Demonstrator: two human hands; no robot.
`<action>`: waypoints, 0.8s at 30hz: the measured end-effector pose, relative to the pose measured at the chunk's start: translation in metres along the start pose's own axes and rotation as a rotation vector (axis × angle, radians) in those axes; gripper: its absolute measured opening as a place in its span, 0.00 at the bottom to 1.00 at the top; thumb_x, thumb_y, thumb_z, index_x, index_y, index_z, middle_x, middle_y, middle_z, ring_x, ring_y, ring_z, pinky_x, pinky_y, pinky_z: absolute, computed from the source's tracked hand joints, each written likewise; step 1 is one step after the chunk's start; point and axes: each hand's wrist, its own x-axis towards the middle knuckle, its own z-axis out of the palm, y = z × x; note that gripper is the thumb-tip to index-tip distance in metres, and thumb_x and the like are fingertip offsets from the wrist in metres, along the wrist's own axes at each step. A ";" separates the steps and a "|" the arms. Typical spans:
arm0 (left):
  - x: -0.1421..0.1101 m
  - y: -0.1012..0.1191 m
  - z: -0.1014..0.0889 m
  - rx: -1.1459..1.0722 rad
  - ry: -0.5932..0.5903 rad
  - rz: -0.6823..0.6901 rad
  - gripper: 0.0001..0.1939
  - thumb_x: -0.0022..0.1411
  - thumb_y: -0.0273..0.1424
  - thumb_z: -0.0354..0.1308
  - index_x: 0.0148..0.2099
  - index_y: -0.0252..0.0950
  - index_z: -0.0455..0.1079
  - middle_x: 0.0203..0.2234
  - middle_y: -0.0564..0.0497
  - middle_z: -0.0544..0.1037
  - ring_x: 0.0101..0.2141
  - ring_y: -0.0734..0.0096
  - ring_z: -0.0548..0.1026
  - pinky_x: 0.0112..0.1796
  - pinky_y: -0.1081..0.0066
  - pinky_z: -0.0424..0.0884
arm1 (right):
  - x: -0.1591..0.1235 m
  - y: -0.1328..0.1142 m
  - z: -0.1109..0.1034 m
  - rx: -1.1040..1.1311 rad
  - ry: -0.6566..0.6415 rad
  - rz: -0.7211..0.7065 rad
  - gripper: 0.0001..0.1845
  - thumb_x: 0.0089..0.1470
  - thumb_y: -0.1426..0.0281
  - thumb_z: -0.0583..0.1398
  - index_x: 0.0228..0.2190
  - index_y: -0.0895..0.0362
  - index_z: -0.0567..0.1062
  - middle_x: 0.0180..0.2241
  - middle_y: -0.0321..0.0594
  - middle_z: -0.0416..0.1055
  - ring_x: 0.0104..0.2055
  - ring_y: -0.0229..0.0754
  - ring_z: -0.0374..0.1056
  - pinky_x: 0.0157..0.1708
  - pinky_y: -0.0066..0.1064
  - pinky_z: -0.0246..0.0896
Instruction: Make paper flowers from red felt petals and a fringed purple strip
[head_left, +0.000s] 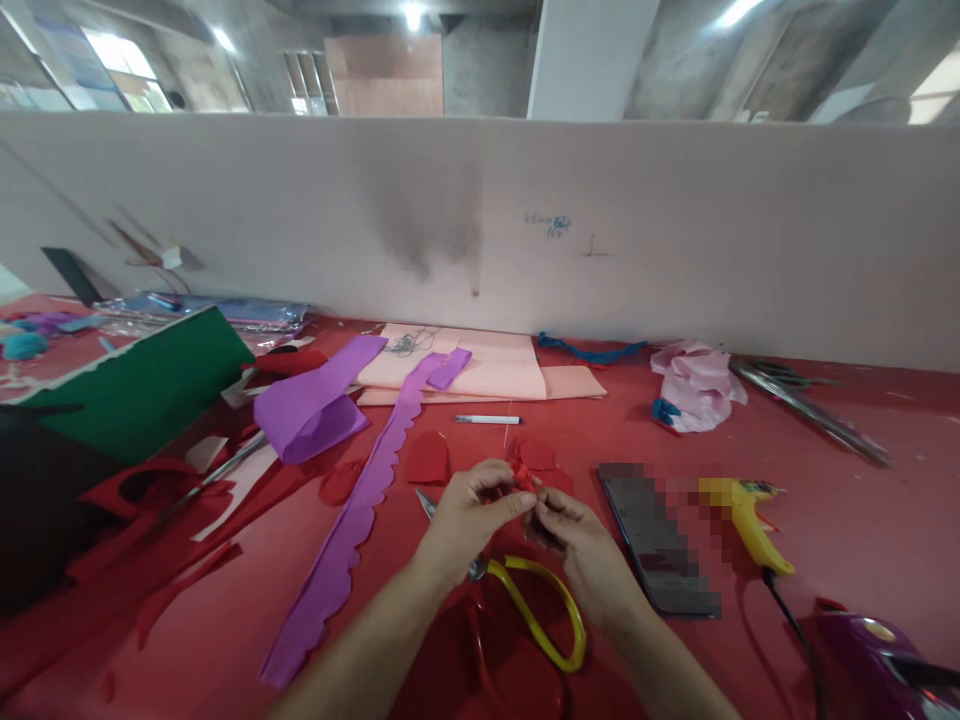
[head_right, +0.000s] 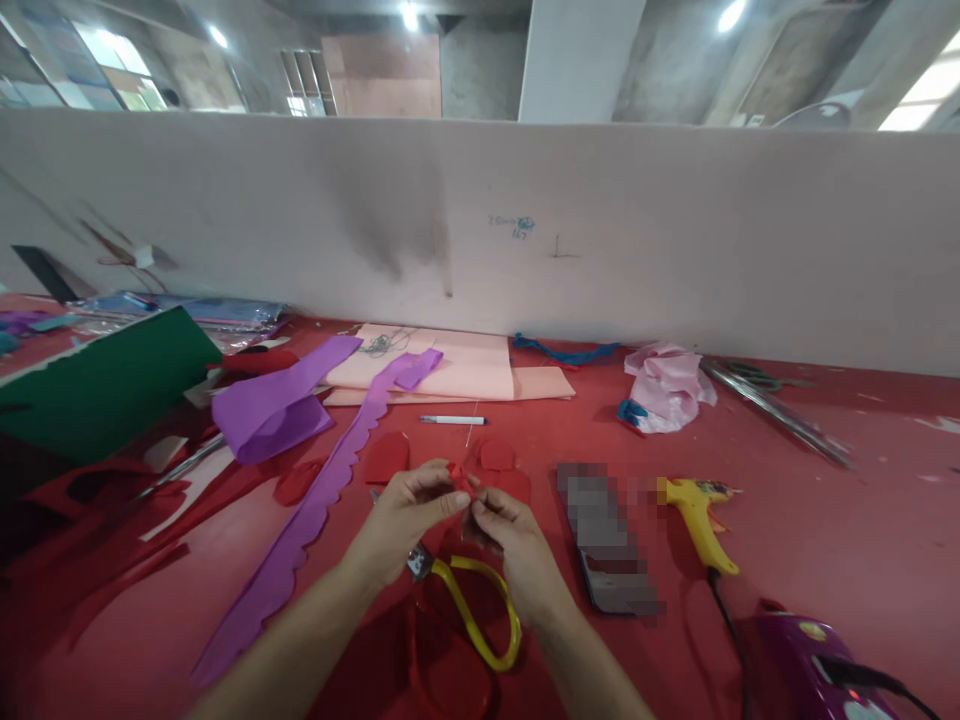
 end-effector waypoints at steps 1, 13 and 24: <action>0.000 -0.001 0.000 0.026 0.017 0.012 0.06 0.52 0.32 0.65 0.32 0.34 0.77 0.30 0.50 0.71 0.34 0.70 0.70 0.38 0.71 0.66 | 0.001 0.002 -0.001 -0.015 -0.013 -0.019 0.12 0.42 0.61 0.68 0.25 0.56 0.77 0.25 0.35 0.71 0.28 0.38 0.64 0.31 0.28 0.58; 0.001 0.001 0.002 -0.025 0.062 0.115 0.02 0.49 0.26 0.66 0.27 0.37 0.79 0.32 0.50 0.73 0.35 0.70 0.73 0.39 0.71 0.69 | -0.002 -0.002 -0.001 -0.387 0.050 -0.352 0.08 0.51 0.63 0.64 0.32 0.53 0.79 0.31 0.38 0.76 0.36 0.43 0.69 0.39 0.33 0.62; 0.006 -0.010 0.001 -0.166 0.069 0.048 0.02 0.47 0.25 0.66 0.28 0.36 0.79 0.30 0.51 0.76 0.32 0.71 0.73 0.37 0.71 0.70 | -0.003 -0.011 0.002 -0.299 0.052 -0.292 0.06 0.46 0.65 0.65 0.27 0.55 0.79 0.23 0.34 0.73 0.27 0.39 0.66 0.32 0.31 0.62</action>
